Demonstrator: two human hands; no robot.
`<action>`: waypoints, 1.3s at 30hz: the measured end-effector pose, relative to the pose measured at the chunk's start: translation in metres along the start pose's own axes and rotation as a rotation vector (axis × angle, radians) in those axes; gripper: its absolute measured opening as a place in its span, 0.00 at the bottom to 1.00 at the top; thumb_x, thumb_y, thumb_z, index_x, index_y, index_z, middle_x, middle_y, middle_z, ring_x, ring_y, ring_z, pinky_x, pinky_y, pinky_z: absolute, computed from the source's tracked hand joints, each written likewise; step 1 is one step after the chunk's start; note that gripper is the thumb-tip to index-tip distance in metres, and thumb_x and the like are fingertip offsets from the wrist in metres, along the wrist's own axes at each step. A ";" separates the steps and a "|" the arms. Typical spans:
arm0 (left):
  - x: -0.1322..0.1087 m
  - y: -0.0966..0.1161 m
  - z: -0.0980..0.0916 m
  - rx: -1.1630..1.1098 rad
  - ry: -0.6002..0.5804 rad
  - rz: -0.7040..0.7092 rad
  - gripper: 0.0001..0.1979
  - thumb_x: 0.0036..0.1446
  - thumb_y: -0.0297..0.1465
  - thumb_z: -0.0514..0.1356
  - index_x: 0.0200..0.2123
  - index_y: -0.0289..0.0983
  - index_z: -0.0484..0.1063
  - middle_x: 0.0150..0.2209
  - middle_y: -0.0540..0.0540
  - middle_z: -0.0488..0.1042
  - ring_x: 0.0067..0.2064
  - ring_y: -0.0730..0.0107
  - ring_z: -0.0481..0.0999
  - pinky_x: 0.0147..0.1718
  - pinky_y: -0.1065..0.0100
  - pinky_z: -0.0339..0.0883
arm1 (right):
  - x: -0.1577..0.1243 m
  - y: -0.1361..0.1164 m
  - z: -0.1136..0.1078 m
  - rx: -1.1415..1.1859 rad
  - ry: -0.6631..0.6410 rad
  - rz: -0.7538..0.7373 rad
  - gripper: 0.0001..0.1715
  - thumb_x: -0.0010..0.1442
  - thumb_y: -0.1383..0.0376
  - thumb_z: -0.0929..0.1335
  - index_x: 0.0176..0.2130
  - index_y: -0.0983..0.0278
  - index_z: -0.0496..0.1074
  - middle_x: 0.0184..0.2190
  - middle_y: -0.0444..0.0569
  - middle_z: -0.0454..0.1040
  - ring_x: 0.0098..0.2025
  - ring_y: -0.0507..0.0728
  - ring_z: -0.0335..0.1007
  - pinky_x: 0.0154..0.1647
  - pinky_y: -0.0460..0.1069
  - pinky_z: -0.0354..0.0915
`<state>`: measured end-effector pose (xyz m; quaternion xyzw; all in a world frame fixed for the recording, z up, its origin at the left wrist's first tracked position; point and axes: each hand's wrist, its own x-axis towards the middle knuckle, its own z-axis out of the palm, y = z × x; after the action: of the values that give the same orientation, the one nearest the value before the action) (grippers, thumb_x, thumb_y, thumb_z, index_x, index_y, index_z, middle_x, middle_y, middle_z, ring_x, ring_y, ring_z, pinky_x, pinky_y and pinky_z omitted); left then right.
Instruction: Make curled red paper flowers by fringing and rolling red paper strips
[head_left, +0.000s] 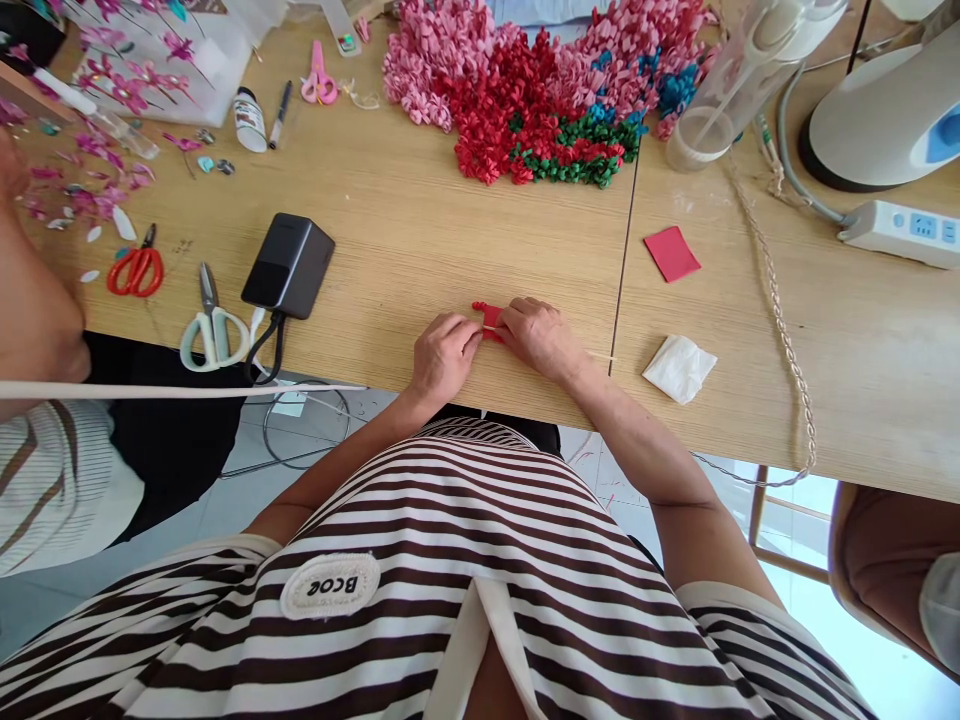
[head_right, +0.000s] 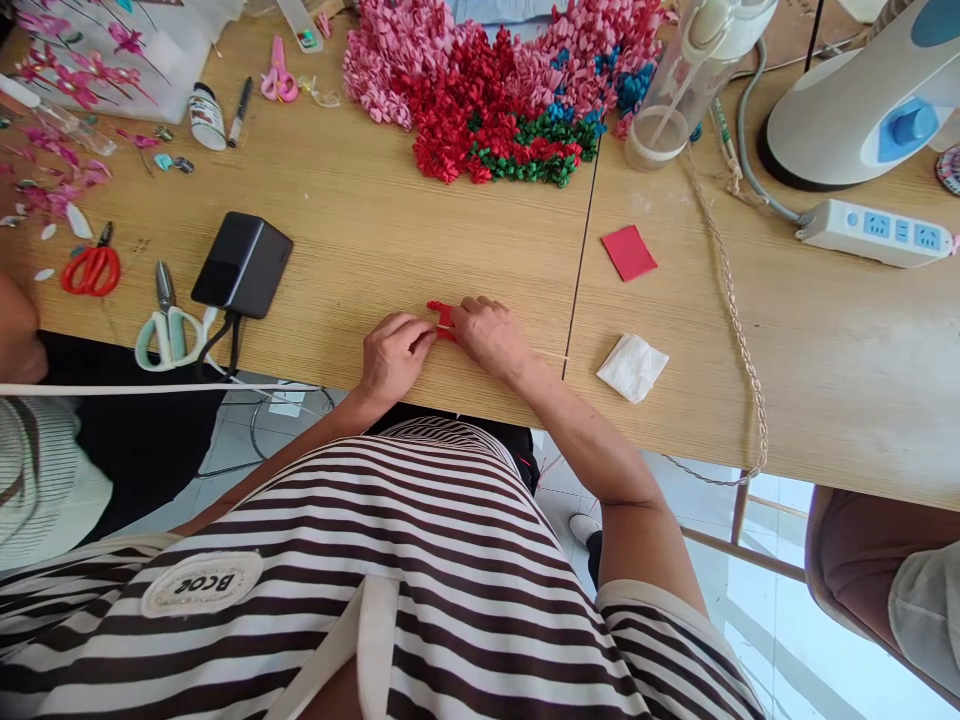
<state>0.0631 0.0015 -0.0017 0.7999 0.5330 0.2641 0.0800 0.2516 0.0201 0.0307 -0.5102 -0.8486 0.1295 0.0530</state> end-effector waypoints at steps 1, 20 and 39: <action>0.001 0.000 0.001 0.002 -0.002 0.005 0.09 0.68 0.30 0.59 0.38 0.39 0.80 0.37 0.45 0.79 0.42 0.63 0.76 0.44 0.63 0.70 | 0.000 0.000 0.000 0.001 0.000 -0.001 0.19 0.74 0.61 0.61 0.49 0.68 0.77 0.45 0.60 0.79 0.48 0.62 0.73 0.48 0.53 0.64; 0.008 -0.006 0.004 -0.096 0.016 -0.010 0.09 0.69 0.30 0.55 0.43 0.38 0.75 0.41 0.44 0.78 0.44 0.64 0.77 0.47 0.65 0.71 | 0.002 -0.001 0.002 -0.028 0.006 0.001 0.21 0.75 0.59 0.60 0.49 0.69 0.77 0.45 0.60 0.79 0.49 0.62 0.74 0.48 0.53 0.65; 0.000 -0.003 0.008 -0.017 0.058 0.050 0.12 0.69 0.32 0.57 0.40 0.38 0.81 0.39 0.44 0.80 0.42 0.64 0.77 0.45 0.64 0.71 | 0.001 -0.001 0.002 -0.025 0.008 -0.003 0.17 0.74 0.64 0.61 0.47 0.69 0.77 0.44 0.59 0.79 0.48 0.61 0.74 0.47 0.52 0.65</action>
<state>0.0652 0.0044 -0.0099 0.8043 0.5126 0.2936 0.0646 0.2503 0.0203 0.0292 -0.5101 -0.8507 0.1165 0.0503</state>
